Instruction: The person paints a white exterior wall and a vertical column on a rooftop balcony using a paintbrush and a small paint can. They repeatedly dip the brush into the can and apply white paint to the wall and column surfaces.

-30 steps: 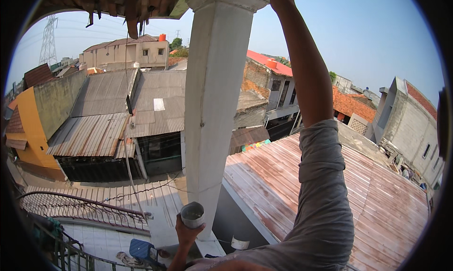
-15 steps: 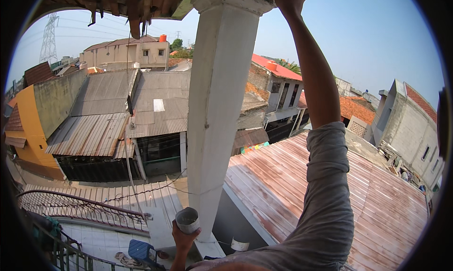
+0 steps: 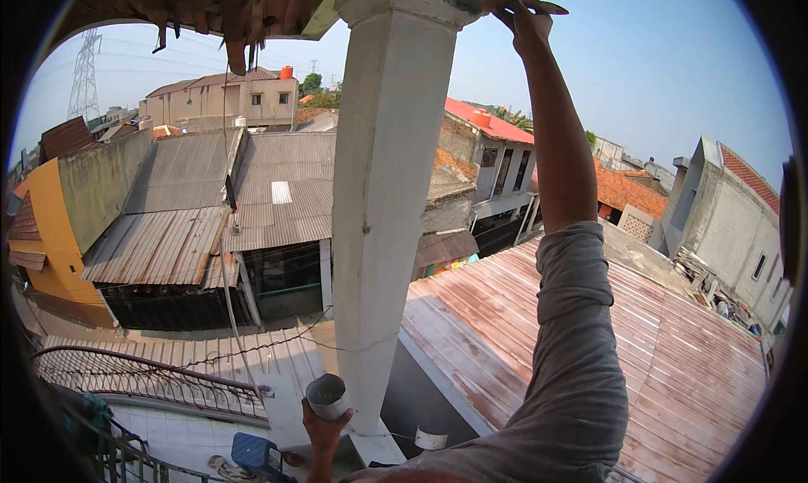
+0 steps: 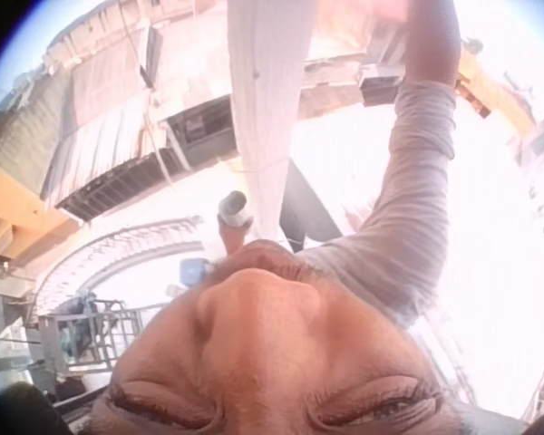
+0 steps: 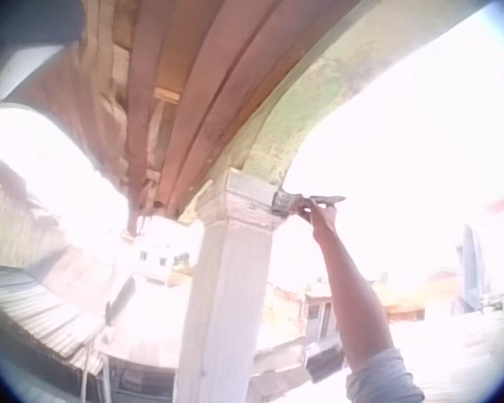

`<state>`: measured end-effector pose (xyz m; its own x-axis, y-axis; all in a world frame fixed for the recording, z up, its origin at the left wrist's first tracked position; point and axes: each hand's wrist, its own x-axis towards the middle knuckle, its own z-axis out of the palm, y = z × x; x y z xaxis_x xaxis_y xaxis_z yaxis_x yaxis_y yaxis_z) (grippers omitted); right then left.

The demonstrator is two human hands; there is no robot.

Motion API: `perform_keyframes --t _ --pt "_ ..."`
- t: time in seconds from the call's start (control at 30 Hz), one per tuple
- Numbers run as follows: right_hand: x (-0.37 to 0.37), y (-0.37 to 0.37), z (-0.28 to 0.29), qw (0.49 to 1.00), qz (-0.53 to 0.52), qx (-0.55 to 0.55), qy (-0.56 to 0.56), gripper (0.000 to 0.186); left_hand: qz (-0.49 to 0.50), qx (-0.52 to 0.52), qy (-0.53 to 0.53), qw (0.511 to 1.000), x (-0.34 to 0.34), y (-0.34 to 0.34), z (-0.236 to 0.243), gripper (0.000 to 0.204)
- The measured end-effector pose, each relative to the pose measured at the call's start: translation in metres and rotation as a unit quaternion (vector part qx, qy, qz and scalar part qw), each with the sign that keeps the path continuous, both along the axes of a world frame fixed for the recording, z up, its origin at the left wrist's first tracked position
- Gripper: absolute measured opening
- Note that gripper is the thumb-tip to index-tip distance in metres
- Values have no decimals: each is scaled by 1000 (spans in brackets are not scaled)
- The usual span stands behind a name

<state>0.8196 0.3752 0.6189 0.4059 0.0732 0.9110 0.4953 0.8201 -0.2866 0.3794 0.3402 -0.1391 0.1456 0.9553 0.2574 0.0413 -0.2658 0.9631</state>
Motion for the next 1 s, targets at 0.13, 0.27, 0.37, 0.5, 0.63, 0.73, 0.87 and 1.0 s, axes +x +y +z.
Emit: perform_keyframes --t 0.13,0.27,0.37,0.5,0.63,0.73,0.87,1.0 --pt "12 -46 -14 874 -483 8 48 22 1 0 -2 1000 0 -5 6 84" --pt "-86 -29 -17 824 -554 -4 -120 19 -8 -8 -6 1000 -2 -5 2 83" --pt "-208 35 -20 806 -488 101 -320 24 4 -1 5 1000 -11 2 -10 84" --pt "-249 38 -3 891 -331 76 -300 23 5 -10 11 1000 -12 -2 4 84" --pt "-152 36 21 978 -87 -34 -187 22 -5 -14 1 1000 -6 2 -2 84" --pt "-42 44 -3 997 69 -20 0 13 19 -6 11 1000 -16 4 -12 84" --pt "79 -7 9 991 -119 19 52 41 -8 7 -10 1000 4 3 -14 84" --pt "37 -29 -30 890 -443 -18 106 40 16 -6 2 1000 -8 -3 -12 83"
